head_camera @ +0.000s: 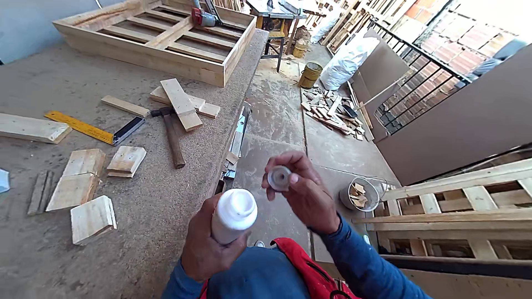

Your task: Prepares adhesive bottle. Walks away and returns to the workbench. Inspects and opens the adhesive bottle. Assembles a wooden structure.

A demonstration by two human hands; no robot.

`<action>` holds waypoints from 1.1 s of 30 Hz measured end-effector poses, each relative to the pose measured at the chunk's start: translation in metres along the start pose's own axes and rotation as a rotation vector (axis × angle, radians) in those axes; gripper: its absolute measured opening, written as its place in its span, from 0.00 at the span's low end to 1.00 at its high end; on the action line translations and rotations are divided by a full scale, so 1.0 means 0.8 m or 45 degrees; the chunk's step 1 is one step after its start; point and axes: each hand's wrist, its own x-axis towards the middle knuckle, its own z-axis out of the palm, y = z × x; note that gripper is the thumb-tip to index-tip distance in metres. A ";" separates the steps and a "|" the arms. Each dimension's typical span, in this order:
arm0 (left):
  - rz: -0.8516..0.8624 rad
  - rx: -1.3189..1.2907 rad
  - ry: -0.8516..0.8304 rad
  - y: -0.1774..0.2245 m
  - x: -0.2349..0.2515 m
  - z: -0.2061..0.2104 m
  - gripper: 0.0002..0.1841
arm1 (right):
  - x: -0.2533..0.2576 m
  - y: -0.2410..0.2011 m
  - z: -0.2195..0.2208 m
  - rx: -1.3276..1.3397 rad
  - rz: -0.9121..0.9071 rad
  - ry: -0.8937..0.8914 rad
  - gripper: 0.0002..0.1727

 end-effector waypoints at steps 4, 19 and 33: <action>-0.151 -0.183 0.122 0.011 0.017 0.024 0.51 | -0.014 0.068 0.021 -0.432 0.014 0.216 0.27; 0.242 -0.343 -0.301 0.034 0.052 -0.014 0.40 | -0.011 0.074 0.001 0.022 0.033 -0.481 0.41; 0.297 -0.256 -0.025 0.046 0.059 0.028 0.23 | -0.018 0.069 -0.012 -0.049 0.151 -0.198 0.28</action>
